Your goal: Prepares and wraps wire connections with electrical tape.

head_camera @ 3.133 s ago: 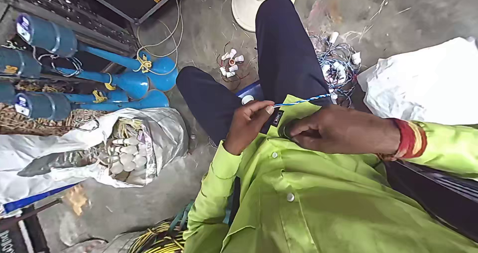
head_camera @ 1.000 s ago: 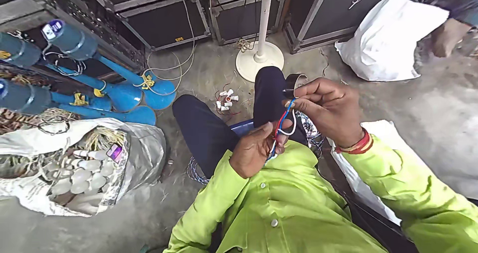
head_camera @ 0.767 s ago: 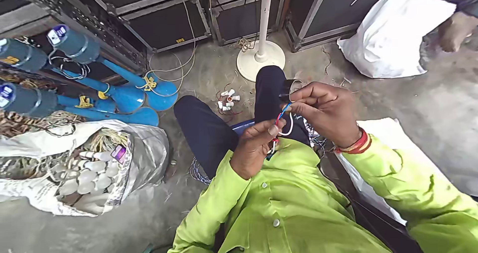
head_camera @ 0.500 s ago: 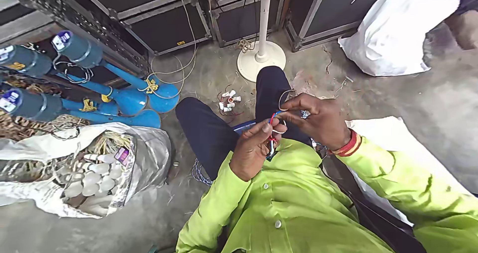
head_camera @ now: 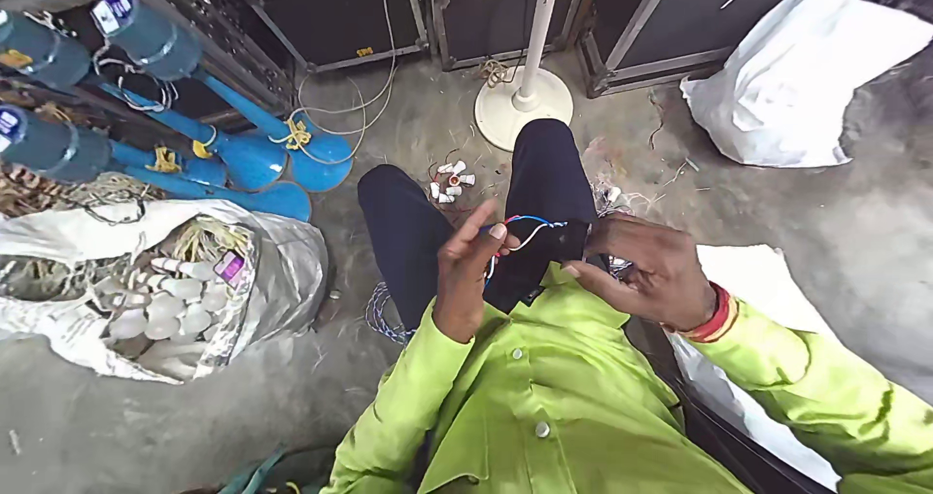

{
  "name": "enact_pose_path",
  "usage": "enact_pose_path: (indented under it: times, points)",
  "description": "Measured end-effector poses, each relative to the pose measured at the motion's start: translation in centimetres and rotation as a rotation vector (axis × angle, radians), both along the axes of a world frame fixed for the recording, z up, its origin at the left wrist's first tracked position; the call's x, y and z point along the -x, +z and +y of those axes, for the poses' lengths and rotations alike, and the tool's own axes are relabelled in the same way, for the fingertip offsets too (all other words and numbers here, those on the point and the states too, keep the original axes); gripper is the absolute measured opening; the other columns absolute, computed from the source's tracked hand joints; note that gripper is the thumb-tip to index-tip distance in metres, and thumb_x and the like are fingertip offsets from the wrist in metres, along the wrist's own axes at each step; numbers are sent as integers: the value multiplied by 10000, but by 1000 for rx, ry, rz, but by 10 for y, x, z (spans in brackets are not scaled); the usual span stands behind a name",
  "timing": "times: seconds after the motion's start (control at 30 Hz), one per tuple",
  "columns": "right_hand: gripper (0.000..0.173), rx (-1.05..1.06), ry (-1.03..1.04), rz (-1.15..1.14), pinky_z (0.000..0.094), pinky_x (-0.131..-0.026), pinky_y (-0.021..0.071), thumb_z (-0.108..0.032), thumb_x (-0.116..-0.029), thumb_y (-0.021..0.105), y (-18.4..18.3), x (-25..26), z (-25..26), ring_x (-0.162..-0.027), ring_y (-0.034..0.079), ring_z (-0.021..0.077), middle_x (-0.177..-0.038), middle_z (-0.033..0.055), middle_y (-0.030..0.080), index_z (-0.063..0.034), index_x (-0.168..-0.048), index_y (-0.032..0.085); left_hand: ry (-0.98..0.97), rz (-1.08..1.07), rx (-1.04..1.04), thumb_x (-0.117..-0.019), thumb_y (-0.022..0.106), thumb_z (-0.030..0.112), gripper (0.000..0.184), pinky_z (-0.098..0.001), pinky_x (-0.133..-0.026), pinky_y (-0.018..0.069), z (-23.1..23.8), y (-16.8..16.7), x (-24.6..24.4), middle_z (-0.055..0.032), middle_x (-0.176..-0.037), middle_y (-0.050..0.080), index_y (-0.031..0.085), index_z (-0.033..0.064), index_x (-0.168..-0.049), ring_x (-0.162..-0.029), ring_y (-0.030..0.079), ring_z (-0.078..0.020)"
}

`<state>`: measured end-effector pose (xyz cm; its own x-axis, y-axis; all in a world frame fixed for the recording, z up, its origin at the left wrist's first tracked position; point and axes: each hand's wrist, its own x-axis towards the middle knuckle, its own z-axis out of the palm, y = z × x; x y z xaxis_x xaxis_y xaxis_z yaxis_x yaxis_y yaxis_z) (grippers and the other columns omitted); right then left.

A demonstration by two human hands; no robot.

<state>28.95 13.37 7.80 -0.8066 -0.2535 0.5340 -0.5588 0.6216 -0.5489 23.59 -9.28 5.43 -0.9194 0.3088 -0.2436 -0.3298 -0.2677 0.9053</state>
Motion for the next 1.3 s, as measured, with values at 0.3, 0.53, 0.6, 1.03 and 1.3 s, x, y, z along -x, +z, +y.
enact_pose_path:
  times: [0.3, 0.53, 0.6, 1.03, 1.3]
  points:
    - [237, -99, 50, -63, 314, -797, 565, -217, -944, 607, 2, -6, -5, -960, 687, 219, -1000, 154, 725, -26, -826, 681, -164, 473, 78, -920, 734, 115, 282, -246, -781, 540, 5, 4, -8, -24, -1002, 689, 746, 25, -1188, -883, 620, -87]
    - [210, -153, 76, -68, 330, -789, 560, -185, -927, 588, 2, -7, -6, -944, 681, 239, -989, 153, 716, -31, -838, 700, -149, 544, 192, -942, 719, 98, 157, -209, -739, 542, 7, 9, -14, -26, -960, 649, 792, 52, -1073, -863, 616, -76]
    - [213, -167, 79, -85, 347, -809, 558, -185, -928, 577, 1, -8, -6, -969, 679, 251, -1019, 155, 718, -30, -857, 706, -160, 551, 201, -946, 697, 84, 146, -209, -752, 539, 7, 9, -14, -36, -967, 654, 790, 36, -1047, -877, 615, -78]
    - [273, 89, -76, -345, 335, -936, 497, -386, -924, 726, -6, -15, -15, -1102, 587, 160, -1184, 78, 647, -118, -908, 779, -153, 556, 306, -878, 749, 47, 67, -215, -758, 555, 2, 4, -13, -46, -1007, 664, 794, 52, -927, -906, 628, -80]
    - [229, 42, -72, -123, 265, -865, 468, -275, -972, 699, -10, -14, -14, -976, 569, 147, -939, 58, 627, -75, -931, 805, -222, 118, 125, -971, 620, 80, 156, -279, -823, 527, 7, 10, -11, -33, -1027, 669, 769, 45, -941, -953, 614, -106]
